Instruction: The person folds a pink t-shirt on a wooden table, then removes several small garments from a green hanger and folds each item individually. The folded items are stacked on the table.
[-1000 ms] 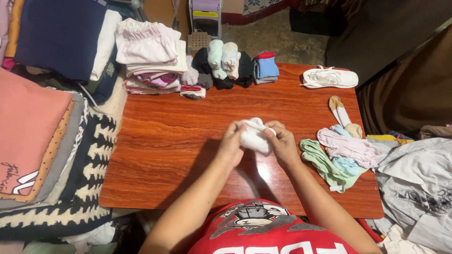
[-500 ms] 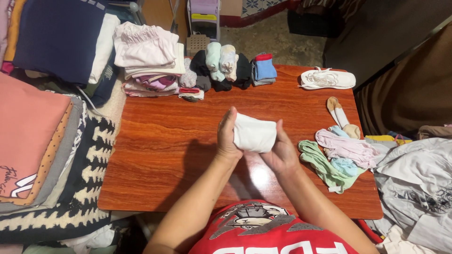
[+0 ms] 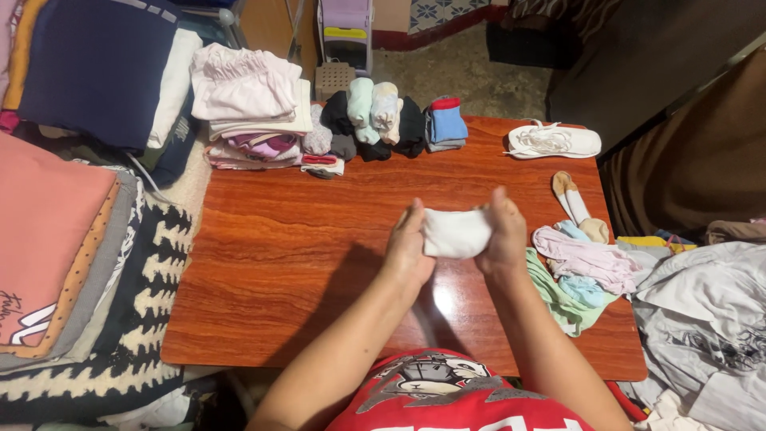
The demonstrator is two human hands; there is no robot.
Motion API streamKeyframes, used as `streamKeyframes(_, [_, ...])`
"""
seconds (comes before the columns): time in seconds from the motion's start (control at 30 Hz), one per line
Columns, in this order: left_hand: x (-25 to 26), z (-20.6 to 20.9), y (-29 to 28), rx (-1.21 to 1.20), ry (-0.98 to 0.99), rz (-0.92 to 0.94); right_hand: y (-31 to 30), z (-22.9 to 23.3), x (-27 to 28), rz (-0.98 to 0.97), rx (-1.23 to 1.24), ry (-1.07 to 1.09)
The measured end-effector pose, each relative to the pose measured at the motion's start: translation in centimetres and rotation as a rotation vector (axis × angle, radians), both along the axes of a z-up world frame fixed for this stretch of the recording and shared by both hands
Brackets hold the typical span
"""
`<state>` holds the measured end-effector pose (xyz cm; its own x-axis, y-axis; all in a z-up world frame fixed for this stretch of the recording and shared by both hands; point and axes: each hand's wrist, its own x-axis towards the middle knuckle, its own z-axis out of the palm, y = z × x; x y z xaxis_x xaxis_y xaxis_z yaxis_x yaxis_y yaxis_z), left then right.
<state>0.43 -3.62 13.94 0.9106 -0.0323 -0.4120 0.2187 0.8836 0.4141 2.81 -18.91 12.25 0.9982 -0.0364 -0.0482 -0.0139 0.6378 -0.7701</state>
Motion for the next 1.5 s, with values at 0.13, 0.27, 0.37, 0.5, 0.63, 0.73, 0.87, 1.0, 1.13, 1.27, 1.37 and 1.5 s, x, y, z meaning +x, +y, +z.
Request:
streamKeyframes(0.13, [0.4, 1.7, -0.5, 0.045, 0.192, -0.013, 1.0, 2.5, 0.7, -0.057, -0.028, 0.18])
streamKeyframes(0.27, [1.4, 1.8, 0.3, 0.377, -0.266, 0.023, 2.3, 3.4, -0.8, 0.168, -0.028, 0.226])
streamKeyframes(0.37, [2.1, 1.7, 1.3, 0.483, -0.339, -0.042, 2.6, 2.8, -1.6, 0.212, 0.043, 0.366])
streamKeyframes(0.5, [1.2, 1.5, 2.0, 0.525, -0.291, -0.152, 1.2, 1.1, -0.1, 0.058, -0.05, 0.267])
streamKeyframes(0.63, [0.4, -0.2, 1.4, 0.366, -0.152, -0.216, 0.2, -0.2, 2.6, -0.005, -0.135, 0.145])
streamKeyframes(0.73, [2.4, -3.4, 0.9, 0.08, -0.15, 0.016, 0.8, -0.1, 3.1, 0.107, -0.334, 0.129])
streamKeyframes(0.87, [6.6, -8.9, 1.9, 0.497, -0.228, -0.025, 0.6, 1.0, 3.2, 0.577, -0.696, 0.214])
streamKeyframes(1.0, [11.6, -11.4, 1.2, 1.054, -0.335, -0.151, -1.7, 1.2, 5.3, 0.658, -0.846, 0.319])
streamKeyframes(1.13, [19.0, -11.5, -0.1, 1.586, -0.773, -0.036, -4.7, -0.8, 7.5, 0.432, -0.794, 0.381])
streamKeyframes(1.27, [26.1, -12.5, -3.7, 1.792, -0.491, -0.409, -7.9, -2.0, 8.8, 0.346, -0.699, 0.421])
streamKeyframes(1.37, [29.4, -14.4, -5.2, 1.867, -0.358, -0.485, -9.6, -2.2, 8.8, 0.282, -0.709, 0.457])
streamKeyframes(1.5, [29.8, -16.2, -7.3, 1.976, -0.339, -0.607, -11.3, -2.3, 8.8, 0.196, -0.727, 0.465])
